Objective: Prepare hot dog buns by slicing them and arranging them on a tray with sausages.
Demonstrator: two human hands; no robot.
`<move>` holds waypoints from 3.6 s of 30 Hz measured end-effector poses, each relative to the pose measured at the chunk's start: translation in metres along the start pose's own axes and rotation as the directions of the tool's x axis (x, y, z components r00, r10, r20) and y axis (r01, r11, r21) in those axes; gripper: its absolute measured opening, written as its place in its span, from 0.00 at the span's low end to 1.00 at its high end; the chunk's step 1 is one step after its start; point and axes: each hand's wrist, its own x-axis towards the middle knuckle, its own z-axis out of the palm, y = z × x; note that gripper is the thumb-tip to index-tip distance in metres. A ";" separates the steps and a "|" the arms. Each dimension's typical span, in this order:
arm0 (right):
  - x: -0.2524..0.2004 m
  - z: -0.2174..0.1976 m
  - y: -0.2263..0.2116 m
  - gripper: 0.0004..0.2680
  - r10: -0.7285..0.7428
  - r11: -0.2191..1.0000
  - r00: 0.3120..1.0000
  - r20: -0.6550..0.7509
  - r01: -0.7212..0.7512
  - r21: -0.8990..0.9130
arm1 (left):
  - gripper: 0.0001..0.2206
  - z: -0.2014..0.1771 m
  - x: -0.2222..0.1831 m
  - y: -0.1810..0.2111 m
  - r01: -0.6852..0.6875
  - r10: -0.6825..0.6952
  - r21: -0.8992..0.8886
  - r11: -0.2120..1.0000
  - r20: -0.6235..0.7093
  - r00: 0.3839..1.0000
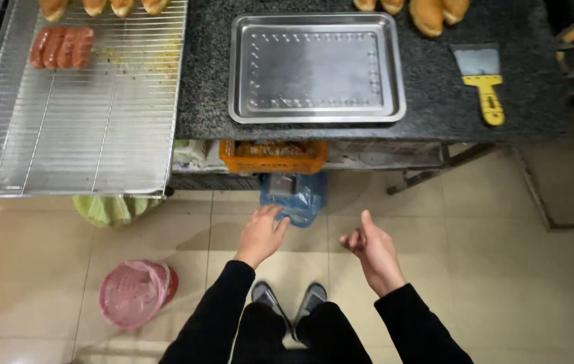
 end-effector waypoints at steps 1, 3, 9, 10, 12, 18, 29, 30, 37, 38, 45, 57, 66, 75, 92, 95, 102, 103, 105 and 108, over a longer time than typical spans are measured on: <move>0.021 0.004 0.015 0.22 -0.005 1.000 1.000 0.006 0.005 0.003 | 0.24 -0.003 0.016 -0.009 -0.002 0.002 0.004 1.000 -0.007 1.000; 0.060 0.009 0.052 0.19 -0.154 0.971 0.988 0.033 0.157 -0.183 | 0.25 -0.002 0.039 -0.029 0.045 -0.044 0.029 0.999 -0.031 0.999; 0.172 0.064 0.098 0.09 -0.562 0.463 0.762 0.321 0.611 -0.642 | 0.22 0.027 0.148 -0.112 0.012 0.035 0.239 0.971 -0.192 0.981; 0.189 0.073 0.091 0.09 -0.567 0.459 0.757 0.326 0.618 -0.638 | 0.22 0.019 0.157 -0.111 0.013 0.037 0.241 0.971 -0.200 0.979; 0.221 0.091 0.076 0.12 -0.694 -0.075 0.474 0.542 0.701 -0.709 | 0.31 0.001 0.175 -0.107 -0.029 0.123 0.295 0.955 -0.308 0.943; 0.324 0.121 0.086 0.24 -0.530 -0.605 0.395 0.751 0.445 -0.661 | 0.23 0.053 0.225 -0.187 -0.192 0.556 0.583 0.789 -0.546 0.627; 0.309 0.120 0.097 0.23 -0.593 -0.631 0.329 0.735 0.377 -0.678 | 0.21 0.054 0.213 -0.184 -0.248 0.622 0.589 0.769 -0.599 0.505; 0.300 0.119 0.097 0.24 -0.571 -0.621 0.386 0.725 0.374 -0.689 | 0.21 0.053 0.205 -0.181 -0.272 0.617 0.571 0.775 -0.589 0.521; 0.171 0.128 0.049 0.29 -0.064 -0.415 0.769 0.636 0.559 -0.718 | 0.12 0.078 0.111 -0.179 -0.286 0.511 0.445 0.849 -0.551 0.660; 0.175 0.131 0.045 0.28 -0.023 -0.330 0.773 0.634 0.593 -0.735 | 0.11 0.084 0.099 -0.175 -0.294 0.497 0.416 0.861 -0.558 0.664; 0.333 0.159 0.086 0.37 0.135 -0.585 0.820 0.556 0.519 -0.623 | 0.15 0.095 0.061 -0.147 -0.202 0.511 0.527 0.825 -0.547 0.663; 0.244 0.172 0.039 0.14 -0.127 -0.169 0.878 0.462 0.440 -0.882 | 0.16 0.096 0.060 -0.147 -0.222 0.515 0.498 0.838 -0.590 0.622; 0.150 0.023 0.020 0.15 -0.475 0.009 0.808 0.347 0.399 -0.917 | 0.18 0.073 0.108 -0.147 -0.200 0.406 0.394 0.897 -0.555 0.726; 0.228 -0.146 0.057 0.05 -0.617 0.446 0.704 0.352 0.682 -0.580 | 0.28 0.065 0.258 -0.180 -0.062 0.429 0.530 0.846 -0.606 0.670; 0.090 -0.055 -0.018 0.26 0.333 0.729 0.943 -0.013 -0.267 -0.630 | 0.45 0.037 0.142 -0.158 -0.151 0.332 0.511 0.846 -0.283 0.900; 0.049 -0.034 -0.035 0.29 0.416 0.725 0.909 0.033 -0.309 -0.616 | 0.42 0.043 0.095 -0.162 -0.130 0.164 0.242 0.962 -0.127 0.978; -0.115 0.129 -0.139 0.26 0.314 0.765 0.934 -0.170 -0.355 -0.537 | 0.11 -0.035 -0.044 -0.075 0.083 -0.102 -0.205 0.975 -0.085 0.991; -0.098 0.119 -0.121 0.26 0.308 0.769 0.937 -0.167 -0.349 -0.536 | 0.11 -0.052 -0.054 -0.052 0.077 -0.097 -0.203 0.976 -0.091 0.991; -0.060 0.102 -0.080 0.11 -0.067 0.860 0.898 0.435 0.273 -0.431 | 0.17 -0.086 -0.076 -0.012 -0.127 0.023 -0.264 0.956 -0.367 0.930; -0.059 0.147 -0.053 0.08 -0.109 0.945 0.902 0.418 0.224 -0.237 | 0.10 -0.160 -0.103 0.070 -0.281 0.063 -0.480 0.831 -0.420 0.905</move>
